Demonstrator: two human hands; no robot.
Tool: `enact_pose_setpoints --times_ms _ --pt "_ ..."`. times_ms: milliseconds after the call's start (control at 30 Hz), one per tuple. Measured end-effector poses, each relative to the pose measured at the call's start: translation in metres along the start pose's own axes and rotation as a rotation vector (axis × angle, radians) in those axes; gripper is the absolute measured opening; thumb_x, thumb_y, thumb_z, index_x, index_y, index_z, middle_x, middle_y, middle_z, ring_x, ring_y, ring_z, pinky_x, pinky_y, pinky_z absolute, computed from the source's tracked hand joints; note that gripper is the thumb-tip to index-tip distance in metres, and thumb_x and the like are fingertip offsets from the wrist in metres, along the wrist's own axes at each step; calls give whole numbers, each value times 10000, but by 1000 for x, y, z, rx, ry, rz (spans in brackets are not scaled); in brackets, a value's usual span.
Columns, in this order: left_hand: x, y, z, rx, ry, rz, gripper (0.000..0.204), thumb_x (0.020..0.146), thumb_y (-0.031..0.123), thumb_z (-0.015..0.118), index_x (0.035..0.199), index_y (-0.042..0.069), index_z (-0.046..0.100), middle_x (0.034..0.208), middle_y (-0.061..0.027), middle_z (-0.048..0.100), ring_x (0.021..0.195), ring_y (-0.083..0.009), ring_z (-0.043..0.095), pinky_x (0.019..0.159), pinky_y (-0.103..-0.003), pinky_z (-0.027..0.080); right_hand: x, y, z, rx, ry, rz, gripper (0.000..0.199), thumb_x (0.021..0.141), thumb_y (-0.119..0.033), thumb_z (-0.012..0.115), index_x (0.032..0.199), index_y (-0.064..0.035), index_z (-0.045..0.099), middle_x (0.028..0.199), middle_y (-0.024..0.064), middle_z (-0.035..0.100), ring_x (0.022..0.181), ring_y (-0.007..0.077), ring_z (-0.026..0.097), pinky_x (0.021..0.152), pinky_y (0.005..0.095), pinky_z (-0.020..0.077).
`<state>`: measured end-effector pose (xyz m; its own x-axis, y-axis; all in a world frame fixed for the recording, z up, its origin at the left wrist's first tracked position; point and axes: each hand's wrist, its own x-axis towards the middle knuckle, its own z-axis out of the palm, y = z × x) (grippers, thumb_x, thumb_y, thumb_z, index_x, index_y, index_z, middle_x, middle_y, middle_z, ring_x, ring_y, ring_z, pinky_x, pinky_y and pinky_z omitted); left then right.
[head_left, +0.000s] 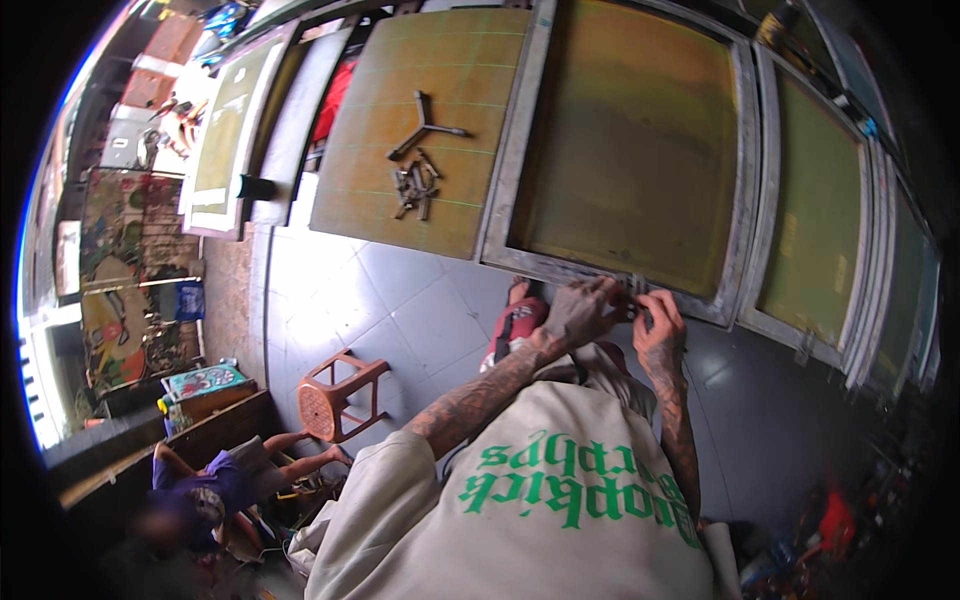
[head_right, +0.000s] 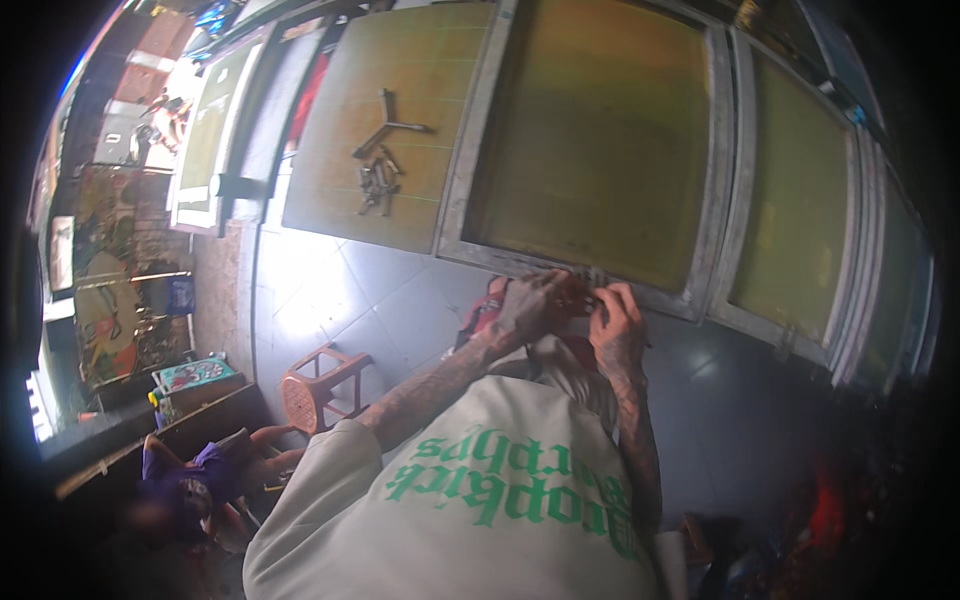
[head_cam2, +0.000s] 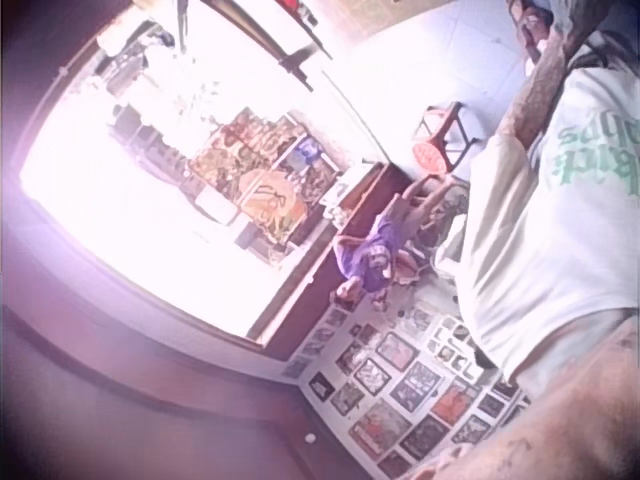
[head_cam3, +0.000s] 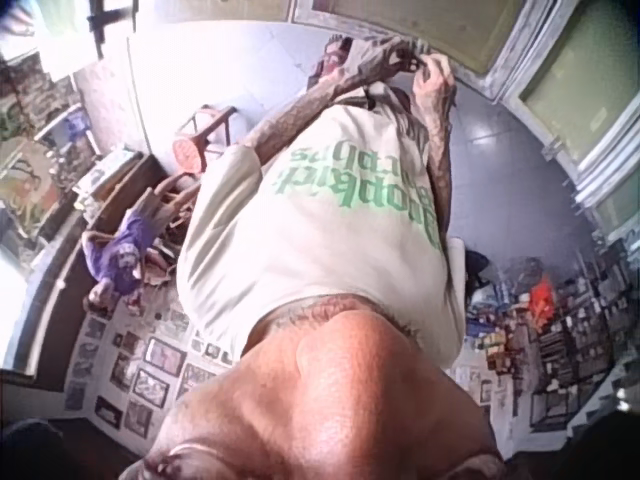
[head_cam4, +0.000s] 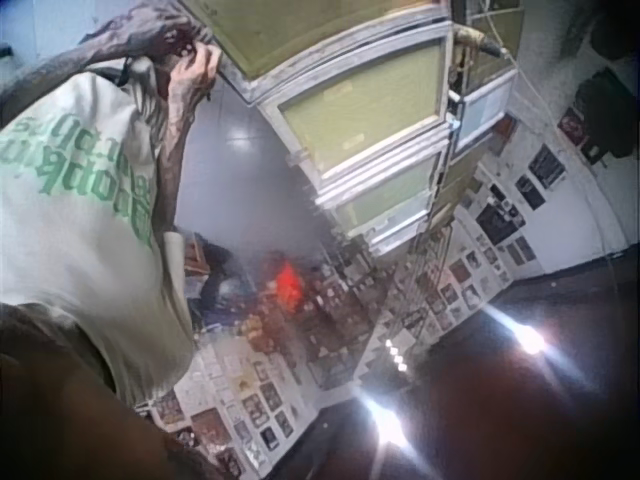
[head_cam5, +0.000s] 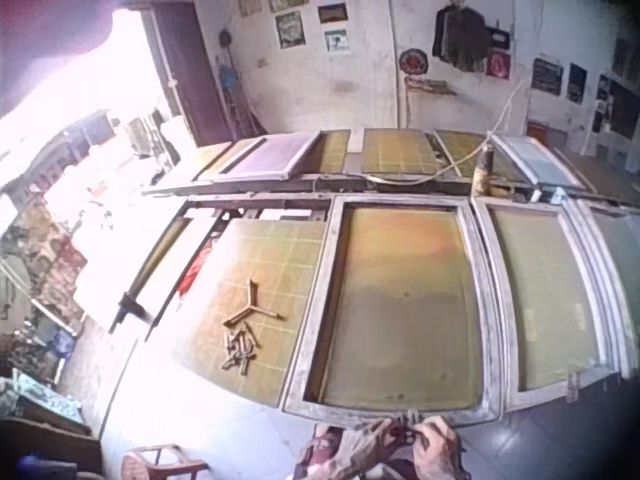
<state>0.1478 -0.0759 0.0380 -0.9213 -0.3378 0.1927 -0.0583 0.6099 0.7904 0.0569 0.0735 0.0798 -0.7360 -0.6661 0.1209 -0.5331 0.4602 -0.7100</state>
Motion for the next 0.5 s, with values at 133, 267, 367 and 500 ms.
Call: enact_pose_setpoints --times_ms 133,267,367,500 --pt "1 9 4 56 -24 -86 248 786 239 741 931 112 585 824 -59 645 726 -285 680 636 -408 530 1 -4 -5 49 -28 3 283 802 14 647 1082 -28 636 988 143 595 917 351 629 788 409 500" --pt "4 6 6 71 -27 -44 277 793 233 728 942 83 550 843 -94 637 684 -324 670 596 -430 529 -7 10 6 -12 9 45 258 822 4 654 1074 -31 618 987 146 583 870 355 622 743 431 489" --pt "5 1 8 145 -28 -6 294 806 229 711 966 62 529 863 -114 628 661 -346 664 566 -443 524 -7 16 11 -28 15 6 244 815 -2 658 1053 -27 609 995 153 584 856 369 623 733 441 493" --pt "8 4 16 272 -78 -2 355 825 255 705 1037 49 508 907 -138 611 719 -351 676 579 -453 537 -4 9 7 -47 17 -23 248 809 2 646 1052 -18 605 1015 155 590 884 385 625 725 452 496"
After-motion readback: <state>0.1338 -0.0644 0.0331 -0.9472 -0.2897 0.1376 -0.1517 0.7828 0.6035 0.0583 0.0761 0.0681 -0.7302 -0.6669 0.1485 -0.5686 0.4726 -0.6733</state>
